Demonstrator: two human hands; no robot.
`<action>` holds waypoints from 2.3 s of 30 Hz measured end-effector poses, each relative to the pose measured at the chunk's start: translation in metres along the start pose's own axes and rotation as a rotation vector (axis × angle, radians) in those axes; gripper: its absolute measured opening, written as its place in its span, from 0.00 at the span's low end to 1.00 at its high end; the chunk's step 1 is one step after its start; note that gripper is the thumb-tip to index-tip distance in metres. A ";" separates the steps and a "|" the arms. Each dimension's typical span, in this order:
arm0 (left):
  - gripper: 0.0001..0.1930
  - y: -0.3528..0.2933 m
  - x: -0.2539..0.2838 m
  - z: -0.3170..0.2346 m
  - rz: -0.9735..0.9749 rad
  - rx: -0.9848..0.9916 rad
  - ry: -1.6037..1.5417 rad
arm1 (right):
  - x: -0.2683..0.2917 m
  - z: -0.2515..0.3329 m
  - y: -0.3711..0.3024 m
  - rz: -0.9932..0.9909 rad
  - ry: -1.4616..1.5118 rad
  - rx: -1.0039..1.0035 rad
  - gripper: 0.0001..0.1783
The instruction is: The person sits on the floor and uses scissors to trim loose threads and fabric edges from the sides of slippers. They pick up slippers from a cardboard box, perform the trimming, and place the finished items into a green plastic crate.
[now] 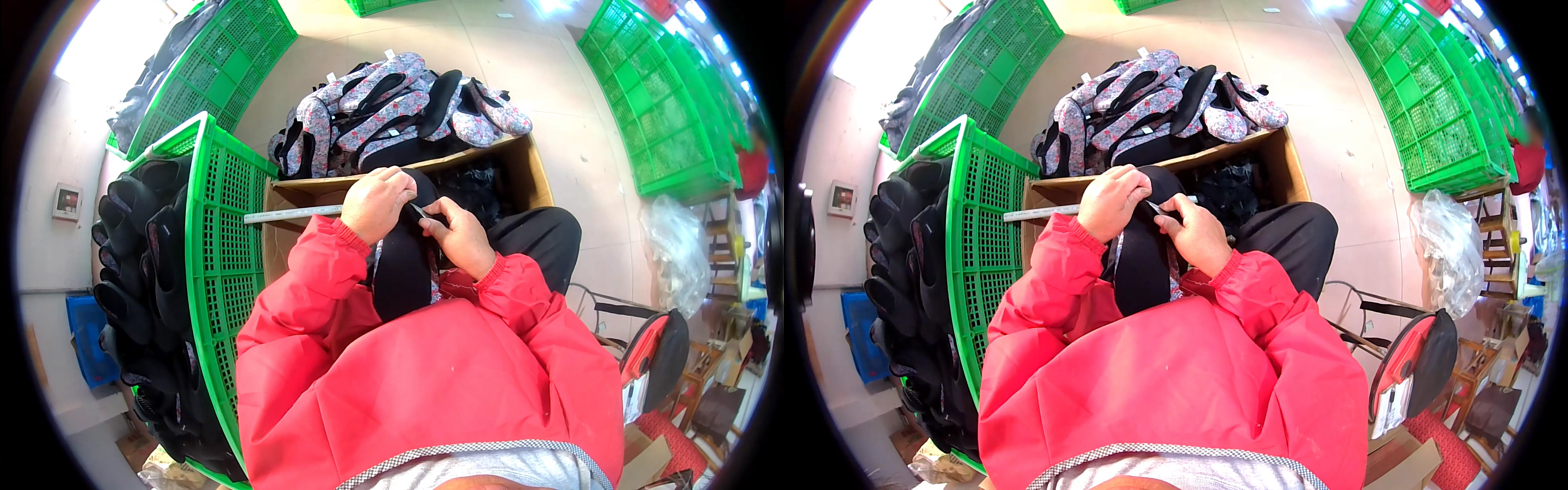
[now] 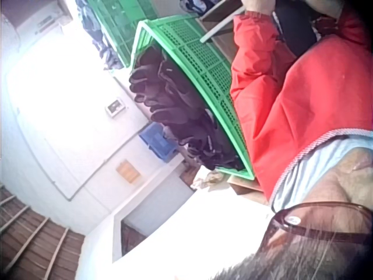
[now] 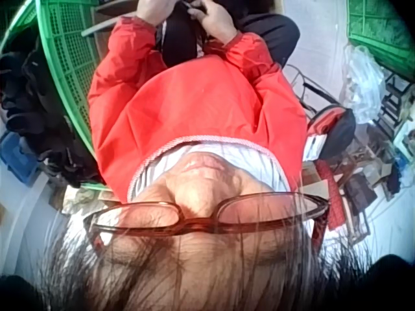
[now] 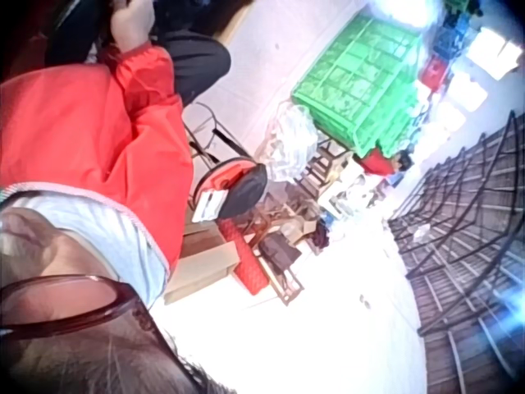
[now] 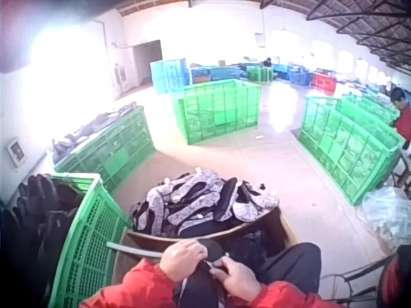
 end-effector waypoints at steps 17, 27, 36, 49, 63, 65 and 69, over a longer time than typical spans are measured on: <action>0.08 -0.106 0.035 0.105 0.007 0.673 0.350 | 0.000 -0.041 -0.029 -0.071 0.220 -0.058 0.24; 0.14 -0.132 -0.051 0.083 -0.108 0.953 -1.107 | -0.015 -0.059 -0.029 -0.015 0.435 -0.193 0.23; 0.12 -0.137 -0.046 0.067 -0.297 0.851 -0.896 | -0.035 -0.059 -0.048 0.013 0.932 -0.449 0.23; 0.10 -0.140 -0.051 0.053 -0.468 0.898 -0.973 | -0.035 -0.054 -0.044 -0.038 0.688 -0.246 0.18; 0.07 -0.128 0.012 0.044 -1.095 0.889 -1.354 | -0.030 -0.021 -0.045 0.092 0.948 0.032 0.19; 0.07 -0.127 0.010 0.041 -1.075 0.882 -1.339 | -0.031 -0.024 -0.045 0.088 0.985 0.038 0.18; 0.07 -0.121 -0.001 0.027 -0.960 0.833 -1.231 | -0.032 -0.029 -0.045 0.044 0.988 -0.017 0.14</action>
Point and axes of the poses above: each hand's wrist, its own y-axis towards the middle knuckle, its own x-axis out of the back of the hand, z = x × y, the point moved 8 cm from there along y, towards the middle knuckle, and after that the axes turned 2 degrees about -y, right-handed, at the moved point
